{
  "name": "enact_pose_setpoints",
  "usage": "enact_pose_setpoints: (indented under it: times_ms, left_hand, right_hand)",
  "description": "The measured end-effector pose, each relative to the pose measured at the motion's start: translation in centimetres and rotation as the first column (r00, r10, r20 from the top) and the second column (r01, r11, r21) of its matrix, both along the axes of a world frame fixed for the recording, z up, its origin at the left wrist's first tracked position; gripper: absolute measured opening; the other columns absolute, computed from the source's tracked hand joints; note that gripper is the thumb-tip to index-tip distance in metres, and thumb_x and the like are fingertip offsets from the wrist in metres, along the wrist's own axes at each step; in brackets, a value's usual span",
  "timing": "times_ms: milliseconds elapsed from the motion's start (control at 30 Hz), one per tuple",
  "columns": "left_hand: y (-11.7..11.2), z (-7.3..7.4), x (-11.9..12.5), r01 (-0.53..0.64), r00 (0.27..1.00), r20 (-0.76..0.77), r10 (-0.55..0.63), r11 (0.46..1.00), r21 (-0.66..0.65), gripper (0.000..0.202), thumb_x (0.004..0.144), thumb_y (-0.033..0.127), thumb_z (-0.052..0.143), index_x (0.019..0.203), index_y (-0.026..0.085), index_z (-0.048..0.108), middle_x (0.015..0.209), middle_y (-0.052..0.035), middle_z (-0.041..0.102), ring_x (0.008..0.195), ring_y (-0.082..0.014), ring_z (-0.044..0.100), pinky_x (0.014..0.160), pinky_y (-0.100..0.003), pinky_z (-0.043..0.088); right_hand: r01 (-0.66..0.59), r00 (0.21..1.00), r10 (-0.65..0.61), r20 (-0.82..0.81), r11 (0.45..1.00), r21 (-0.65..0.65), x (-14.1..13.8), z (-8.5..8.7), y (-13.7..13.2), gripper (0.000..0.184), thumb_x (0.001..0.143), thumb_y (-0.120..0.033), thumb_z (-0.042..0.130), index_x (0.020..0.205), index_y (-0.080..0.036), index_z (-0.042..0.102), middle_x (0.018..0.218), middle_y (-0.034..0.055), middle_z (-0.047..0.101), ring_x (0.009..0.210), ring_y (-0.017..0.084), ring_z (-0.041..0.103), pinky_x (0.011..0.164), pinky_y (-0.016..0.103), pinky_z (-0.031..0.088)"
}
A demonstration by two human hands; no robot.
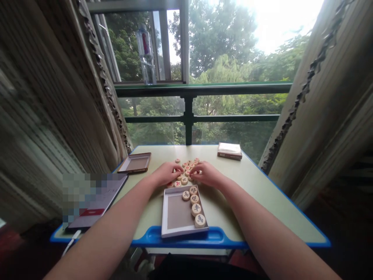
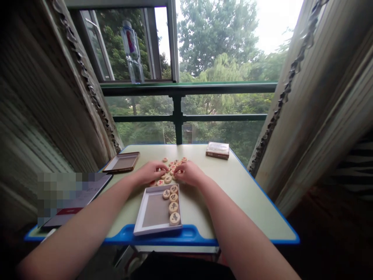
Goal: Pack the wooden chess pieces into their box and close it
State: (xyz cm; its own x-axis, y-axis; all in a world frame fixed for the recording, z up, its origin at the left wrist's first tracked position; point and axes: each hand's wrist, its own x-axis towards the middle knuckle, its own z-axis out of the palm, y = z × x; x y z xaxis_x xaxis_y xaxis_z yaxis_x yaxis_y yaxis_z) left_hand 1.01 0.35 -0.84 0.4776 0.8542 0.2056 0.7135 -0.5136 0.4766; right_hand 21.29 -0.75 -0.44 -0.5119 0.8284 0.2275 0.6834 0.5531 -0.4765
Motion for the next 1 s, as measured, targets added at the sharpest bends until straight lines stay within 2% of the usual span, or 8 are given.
enact_pose_setpoints:
  times_ms: [133, 300, 400, 467, 567, 800, 933, 1000]
  left_hand:
    - [0.6, -0.7, -1.1, -0.02, 0.996, 0.093, 0.013, 0.997, 0.076, 0.03, 0.078, 0.026, 0.046, 0.098, 0.016, 0.066, 0.098, -0.0073, 0.065, 0.085, -0.0175, 0.059, 0.081, -0.03, 0.045]
    - [1.2, -1.1, -1.5, 0.053, 0.995, 0.075, -0.059, 0.995, 0.08, 0.034, 0.074, 0.007, 0.04, 0.088, 0.016, 0.069, 0.101, -0.0061, 0.065, 0.098, -0.0159, 0.057, 0.092, -0.028, 0.041]
    - [1.5, -1.5, -1.4, 0.008, 0.998, 0.058, -0.015, 0.993, 0.12, 0.036, 0.073, 0.003, 0.038, 0.085, 0.017, 0.069, 0.096, -0.0052, 0.066, 0.094, -0.016, 0.058, 0.091, -0.03, 0.042]
    - [1.6, -1.7, -1.3, -0.044, 0.998, 0.057, 0.035, 0.984, 0.17, 0.039, 0.072, 0.002, 0.038, 0.092, 0.018, 0.067, 0.099, -0.005, 0.066, 0.096, -0.0165, 0.057, 0.091, -0.032, 0.042]
    - [1.8, -1.9, -1.4, -0.023, 1.0, 0.017, 0.02, 0.979, 0.202, 0.042, 0.07, 0.002, 0.038, 0.097, 0.019, 0.066, 0.106, -0.0041, 0.064, 0.102, -0.0169, 0.055, 0.095, -0.031, 0.04]
    - [1.2, -1.3, -1.7, -0.028, 1.0, -0.01, 0.03, 0.988, 0.153, 0.037, 0.064, -0.002, 0.036, 0.075, 0.016, 0.066, 0.088, -0.0048, 0.068, 0.087, -0.0162, 0.059, 0.084, -0.029, 0.044]
    - [0.5, -0.8, -1.3, -0.074, 0.996, 0.059, 0.067, 0.989, 0.125, 0.032, 0.066, 0.002, 0.039, 0.077, 0.016, 0.066, 0.09, -0.0055, 0.067, 0.089, -0.017, 0.058, 0.084, -0.03, 0.044]
    - [0.1, -0.5, -1.2, -0.024, 0.998, 0.065, 0.018, 0.995, 0.096, 0.026, 0.066, 0.009, 0.046, 0.079, 0.016, 0.066, 0.093, -0.0056, 0.066, 0.091, -0.0186, 0.057, 0.084, -0.031, 0.045]
  right_hand:
    - [-0.041, 0.999, 0.04, 0.02, 0.999, 0.031, -0.4, -0.1, -0.1, 0.021, 0.076, -0.029, 0.059, 0.093, -0.024, 0.07, 0.089, 0.0061, 0.061, 0.089, 0.018, 0.051, 0.083, 0.03, 0.037]
    - [-0.062, 0.996, 0.061, 0.072, 0.998, 0.014, -0.5, 0.3, -0.3, 0.016, 0.076, -0.028, 0.059, 0.084, -0.025, 0.072, 0.087, 0.0053, 0.06, 0.09, 0.019, 0.049, 0.089, 0.033, 0.033]
    - [-0.027, 0.998, 0.026, 0.056, 0.999, 0.019, -0.4, 0.4, -0.3, 0.016, 0.074, -0.029, 0.061, 0.084, -0.025, 0.072, 0.088, 0.0052, 0.06, 0.09, 0.019, 0.049, 0.089, 0.033, 0.033]
    - [-0.041, 0.998, 0.04, 0.055, 0.999, 0.023, -0.4, 0.3, -0.3, 0.017, 0.072, -0.029, 0.063, 0.086, -0.026, 0.072, 0.089, 0.0048, 0.06, 0.089, 0.019, 0.049, 0.089, 0.033, 0.032]
    - [-0.07, 0.995, 0.069, 0.067, 0.997, 0.017, -0.5, 0.1, -0.2, 0.015, 0.072, -0.03, 0.063, 0.084, -0.026, 0.072, 0.087, 0.0041, 0.06, 0.089, 0.018, 0.05, 0.09, 0.033, 0.031]
    - [0.043, 0.997, -0.042, 0.072, 0.999, -0.012, 0.2, 0.6, -0.2, 0.022, 0.069, -0.031, 0.062, 0.088, -0.023, 0.07, 0.089, 0.0052, 0.062, 0.09, 0.021, 0.048, 0.081, 0.031, 0.036]
    - [0.067, 0.987, -0.063, 0.145, 0.997, -0.025, 0.9, 1.0, -0.4, 0.019, 0.064, -0.03, 0.065, 0.082, -0.023, 0.07, 0.079, 0.0039, 0.064, 0.086, 0.021, 0.049, 0.078, 0.031, 0.037]
    - [0.08, 0.987, -0.074, 0.14, 0.996, -0.042, 1.0, 1.0, -0.4, 0.021, 0.064, -0.031, 0.065, 0.083, -0.023, 0.07, 0.079, 0.0036, 0.064, 0.087, 0.022, 0.049, 0.079, 0.031, 0.037]
